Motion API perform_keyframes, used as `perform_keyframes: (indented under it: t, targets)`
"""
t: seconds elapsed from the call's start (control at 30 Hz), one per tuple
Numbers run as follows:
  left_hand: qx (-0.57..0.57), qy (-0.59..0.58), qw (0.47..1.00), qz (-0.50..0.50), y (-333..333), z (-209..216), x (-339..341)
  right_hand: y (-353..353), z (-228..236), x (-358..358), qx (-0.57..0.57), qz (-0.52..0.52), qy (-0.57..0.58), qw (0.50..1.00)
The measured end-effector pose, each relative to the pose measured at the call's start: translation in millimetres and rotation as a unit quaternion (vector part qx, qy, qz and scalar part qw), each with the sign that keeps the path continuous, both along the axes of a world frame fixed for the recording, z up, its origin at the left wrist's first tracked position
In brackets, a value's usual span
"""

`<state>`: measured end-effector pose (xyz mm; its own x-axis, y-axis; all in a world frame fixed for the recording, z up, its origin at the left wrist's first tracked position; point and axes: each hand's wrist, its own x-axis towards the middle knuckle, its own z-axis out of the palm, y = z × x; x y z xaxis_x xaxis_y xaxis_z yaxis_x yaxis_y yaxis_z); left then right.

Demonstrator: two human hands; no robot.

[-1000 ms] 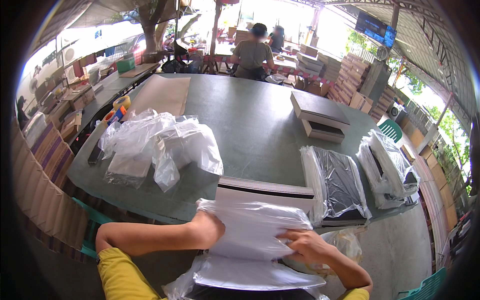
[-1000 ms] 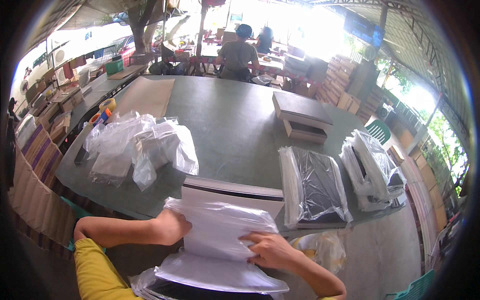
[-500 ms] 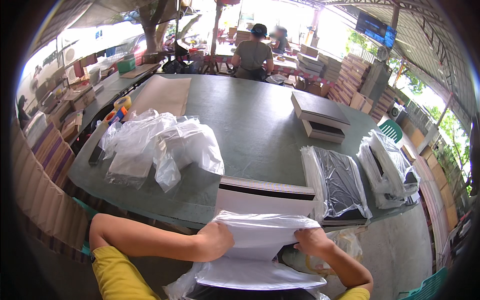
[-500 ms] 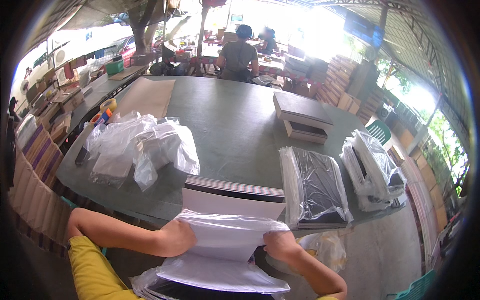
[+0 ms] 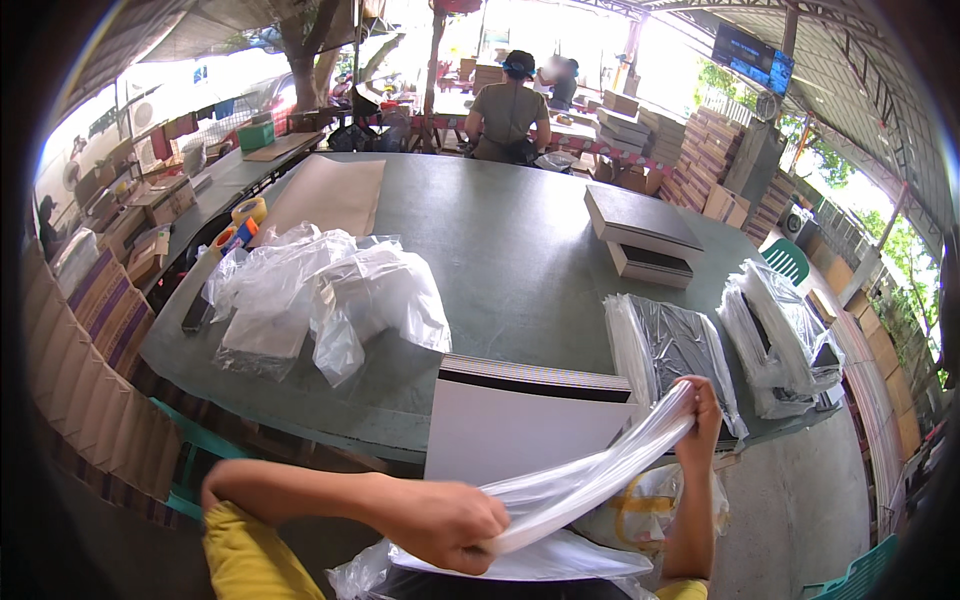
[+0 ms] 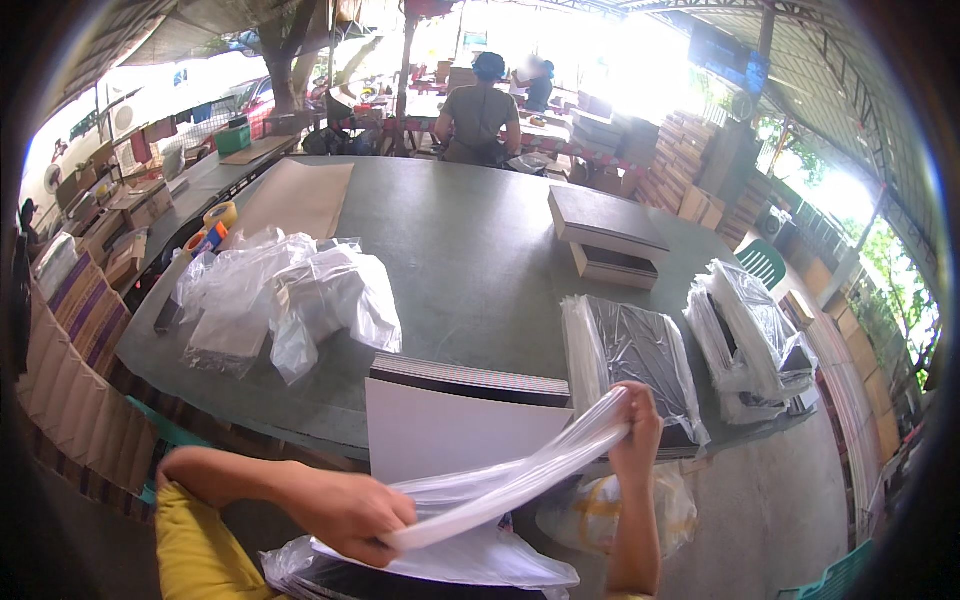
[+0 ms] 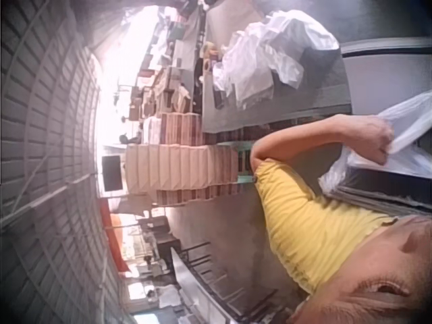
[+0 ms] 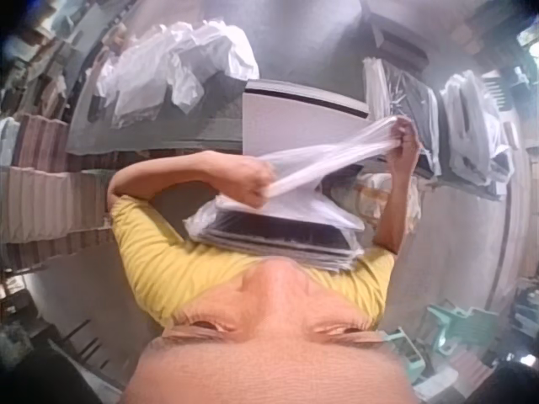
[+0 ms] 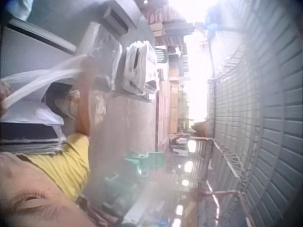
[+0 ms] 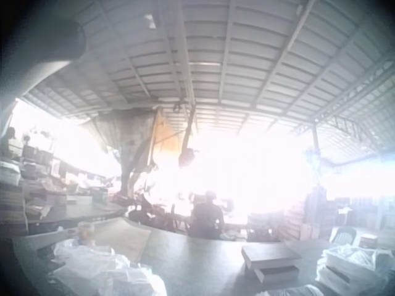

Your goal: The person places books into plastic sleeves by hand at a large table.

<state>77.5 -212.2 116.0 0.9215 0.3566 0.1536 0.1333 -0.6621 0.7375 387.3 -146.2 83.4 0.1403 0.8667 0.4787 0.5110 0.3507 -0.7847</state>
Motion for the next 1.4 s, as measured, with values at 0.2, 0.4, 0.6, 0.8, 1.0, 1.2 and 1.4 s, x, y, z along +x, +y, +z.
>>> perform_keyframes:
  t: [0.2, 0.4, 0.6, 0.8, 1.0, 1.2, 1.4]
  targets:
    - [0.194, -0.104, 0.77, 0.599, 57, -39, -47, -19, -30, -20, 0.097, 0.051, -0.192, 0.975]
    - [0.291, -0.034, 0.816, 0.499, 56, -62, -42, -4, -36, -7, 0.057, 0.048, -0.246, 0.966]
    - [0.286, -0.012, 0.842, 0.458, 43, -59, -48, -8, -37, -8, 0.075, 0.056, -0.159, 0.983]
    - [0.388, -0.063, 0.817, 0.421, 34, -41, -45, -13, -35, -5, 0.099, 0.051, -0.106, 0.988]
    - [0.377, -0.126, 0.831, 0.388, 17, -27, -39, -24, -24, -8, 0.079, 0.034, -0.128, 0.988]
    - [0.297, -0.062, 0.86, 0.411, 30, -37, -37, -23, -41, 17, 0.043, 0.065, -0.047, 0.996]
    - [0.203, -0.089, 0.881, 0.418, 33, -39, -47, -17, -31, 14, 0.012, 0.096, -0.065, 0.993]
